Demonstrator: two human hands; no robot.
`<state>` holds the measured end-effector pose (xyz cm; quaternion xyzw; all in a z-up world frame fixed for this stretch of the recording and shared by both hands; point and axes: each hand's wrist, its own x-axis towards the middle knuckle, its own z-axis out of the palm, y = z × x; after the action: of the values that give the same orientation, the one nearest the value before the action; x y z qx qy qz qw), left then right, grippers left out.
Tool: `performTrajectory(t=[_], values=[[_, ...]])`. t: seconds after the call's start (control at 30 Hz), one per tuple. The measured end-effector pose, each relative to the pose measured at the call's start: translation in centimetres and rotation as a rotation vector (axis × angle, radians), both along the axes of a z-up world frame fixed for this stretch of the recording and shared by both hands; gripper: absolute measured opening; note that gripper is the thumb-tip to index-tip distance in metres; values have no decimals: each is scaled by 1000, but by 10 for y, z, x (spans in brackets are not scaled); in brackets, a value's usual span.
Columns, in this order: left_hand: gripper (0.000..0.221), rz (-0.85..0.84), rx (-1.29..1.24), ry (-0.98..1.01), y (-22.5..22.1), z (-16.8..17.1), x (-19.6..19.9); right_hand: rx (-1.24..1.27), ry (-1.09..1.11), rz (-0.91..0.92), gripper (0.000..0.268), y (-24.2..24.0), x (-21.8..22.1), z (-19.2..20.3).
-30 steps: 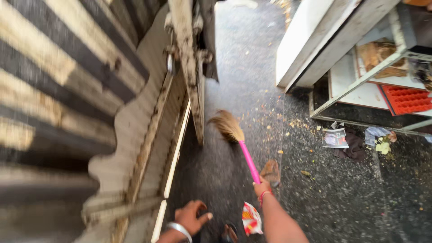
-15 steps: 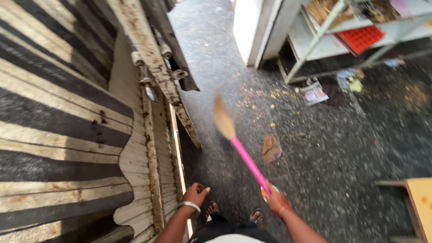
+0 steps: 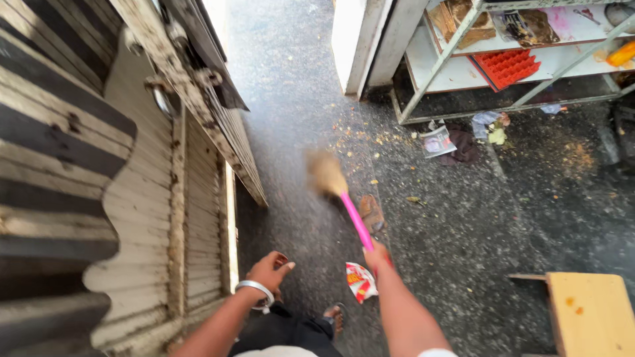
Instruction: The person sweeps debris from the floor using a small broom and moves several metal shelving racks and a small wooden stool to access different areas of the bakery floor.
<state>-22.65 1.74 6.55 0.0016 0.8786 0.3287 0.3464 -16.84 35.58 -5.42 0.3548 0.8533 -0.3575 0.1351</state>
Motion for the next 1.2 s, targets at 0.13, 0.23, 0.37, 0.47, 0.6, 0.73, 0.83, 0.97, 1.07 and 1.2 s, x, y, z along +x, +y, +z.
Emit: performTrajectory(t=[0.13,0.23,0.37,0.47,0.6,0.73,0.83,0.97,1.07,1.2], values=[[47,143,109,-198,3,15,31,156,100,22,54,33,-17,5],[46,199,164,-282,-1,6,43,166,70,15,61,33,33,15],[45,271,252,-106,-7,-37,41,48,102,117,67,8,167,30],[46,335,269,-121,0,-57,40,-45,-126,86,62,-28,260,48],[45,223,254,-63,23,-60,47,-74,-324,78,56,-55,317,74],[44,127,213,-10,48,-48,60,-35,-309,-11,43,-44,323,74],[43,84,263,-49,62,-33,72,-12,-210,-216,35,-16,286,50],[44,56,343,-116,73,-15,83,112,-252,-54,28,47,202,20],[46,60,323,-148,79,-3,83,156,-208,-64,32,65,152,14],[46,47,230,-154,84,4,73,210,-69,-1,39,57,148,21]])
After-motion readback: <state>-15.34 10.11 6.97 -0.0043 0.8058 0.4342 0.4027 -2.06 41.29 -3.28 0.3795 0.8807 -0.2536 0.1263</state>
